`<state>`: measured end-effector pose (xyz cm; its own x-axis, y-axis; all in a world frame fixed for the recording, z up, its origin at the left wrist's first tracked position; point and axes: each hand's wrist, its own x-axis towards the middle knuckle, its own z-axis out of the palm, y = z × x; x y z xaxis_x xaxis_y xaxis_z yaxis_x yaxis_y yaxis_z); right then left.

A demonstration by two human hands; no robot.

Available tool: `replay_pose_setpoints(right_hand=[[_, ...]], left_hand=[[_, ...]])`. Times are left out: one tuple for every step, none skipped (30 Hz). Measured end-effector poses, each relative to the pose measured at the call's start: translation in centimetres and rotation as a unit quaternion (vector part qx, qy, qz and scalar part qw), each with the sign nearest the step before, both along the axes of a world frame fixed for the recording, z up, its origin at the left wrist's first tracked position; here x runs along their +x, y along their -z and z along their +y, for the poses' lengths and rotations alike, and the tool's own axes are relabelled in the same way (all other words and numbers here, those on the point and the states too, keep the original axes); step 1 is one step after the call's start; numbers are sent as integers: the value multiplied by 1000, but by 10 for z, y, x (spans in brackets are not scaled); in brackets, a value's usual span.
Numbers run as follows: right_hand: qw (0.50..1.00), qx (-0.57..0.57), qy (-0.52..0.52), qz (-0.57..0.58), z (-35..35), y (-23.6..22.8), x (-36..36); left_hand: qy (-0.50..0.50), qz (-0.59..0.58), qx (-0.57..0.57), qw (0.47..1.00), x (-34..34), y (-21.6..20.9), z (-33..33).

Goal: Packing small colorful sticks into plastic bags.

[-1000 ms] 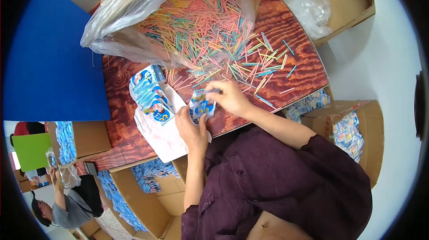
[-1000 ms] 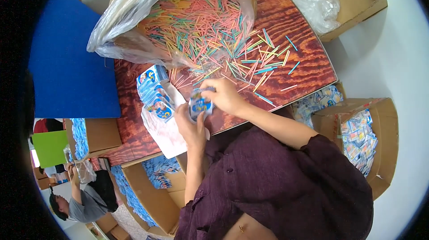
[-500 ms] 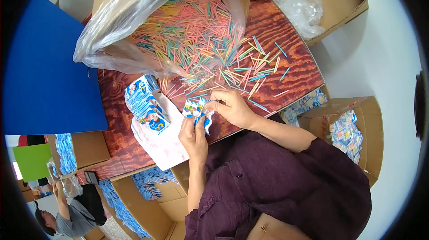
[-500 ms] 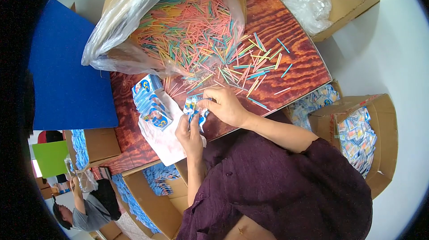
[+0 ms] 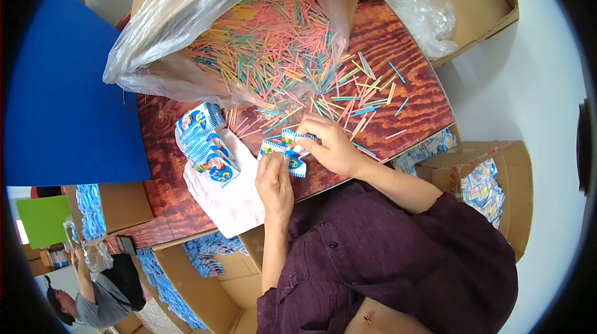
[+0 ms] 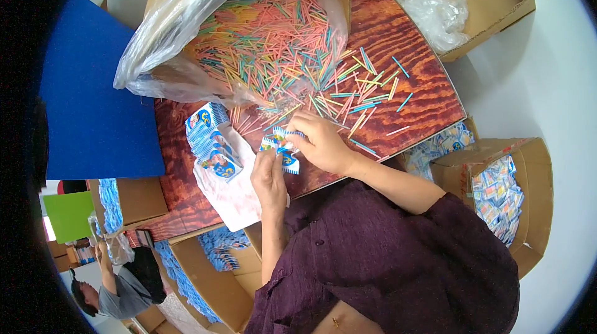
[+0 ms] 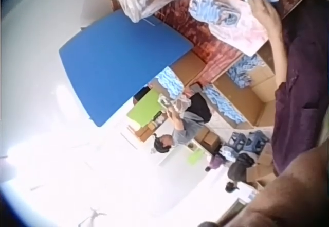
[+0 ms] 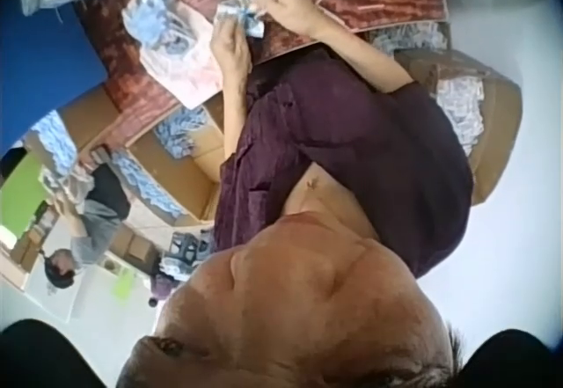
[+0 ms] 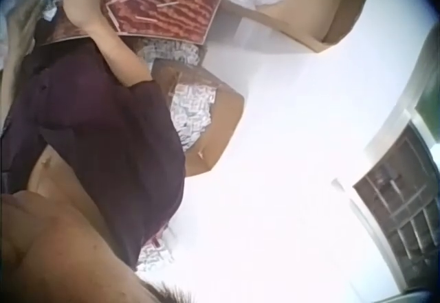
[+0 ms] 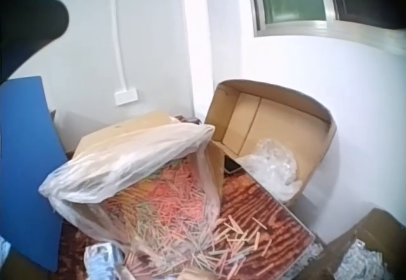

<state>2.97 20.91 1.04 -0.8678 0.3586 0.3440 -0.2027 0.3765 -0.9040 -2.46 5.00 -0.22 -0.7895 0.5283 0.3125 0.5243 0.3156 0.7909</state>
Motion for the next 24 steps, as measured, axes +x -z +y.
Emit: replay_pose_setpoints(right_hand=[[1000, -1, -3, -1, 2, 1, 0], [998, 45, -35, -34, 4, 3, -1], [992, 91, -62, -67, 10, 5, -3], [979, 21, -108, -169, 15, 3, -7], [979, 20, -106, -170, 19, 8, -12], [982, -34, -108, -152, 25, 17, -19], [980, -90, -116, -134, 27, 23, -26], [987, -84, -104, -93, 32, 25, -35], [990, -57, -85, -99, 35, 13, -40], [992, -45, -80, -91, 44, 18, -50], [993, -33, -75, -83, 52, 24, -60], [993, -32, -77, -81, 57, 25, -72], [994, -4, -63, -95, 61, 25, -80], [993, 24, -49, -109, 64, 24, -90], [993, 23, -49, -107, 67, 20, -103], [994, 67, -41, -80, 70, 15, -118], [992, 110, -32, -55, 72, 9, -135], [990, 139, -11, -37, 75, 9, -158], [986, 167, 10, -20, 77, 10, -179], [985, 166, 8, -53, 71, 0, -198], [982, 168, 13, -86, 70, -11, -213], [982, 167, 14, -84, 70, -13, -230], [972, 223, 59, -43, 70, -16, -249], [955, 277, 101, -4, 67, -14, -269]], left_hand=[[-10, 19, 30, 999, 0, 2, -1], [-13, 18, 28, 999, 1, 4, -4], [-19, 12, 16, 1000, 0, 7, -6], [-25, 6, 4, 1000, 0, 8, -7], [-23, 5, 3, 1000, 1, 9, -10], [-30, -34, 14, 999, 0, 11, -10], [-44, -74, 23, 996, 2, 13, -12], [-58, -120, 54, 990, 3, 13, -13], [-65, -124, 49, 989, 9, 11, -19], [-75, -163, 75, 981, 9, 9, -17], [-86, -202, 100, 970, 10, 9, -16], [-74, -199, 105, 972, 10, 13, -19], [-73, -196, 105, 972, 10, 17, -21], [-56, -205, 115, 970, 10, 22, -22], [-41, -213, 123, 968, 11, 23, -24], [-31, -225, 133, 965, 10, 23, -24], [-30, -223, 133, 965, 12, 21, -24], [-32, -242, 144, 959, 12, 19, -22], [-33, -263, 155, 952, 13, 18, -20], [-33, -268, 176, 947, 14, 20, -22], [-31, -266, 172, 948, 14, 23, -23], [-33, -272, 168, 947, 15, 21, -24], [-35, -277, 164, 946, 16, 19, -25], [-42, -286, 159, 944, 17, 14, -28]])
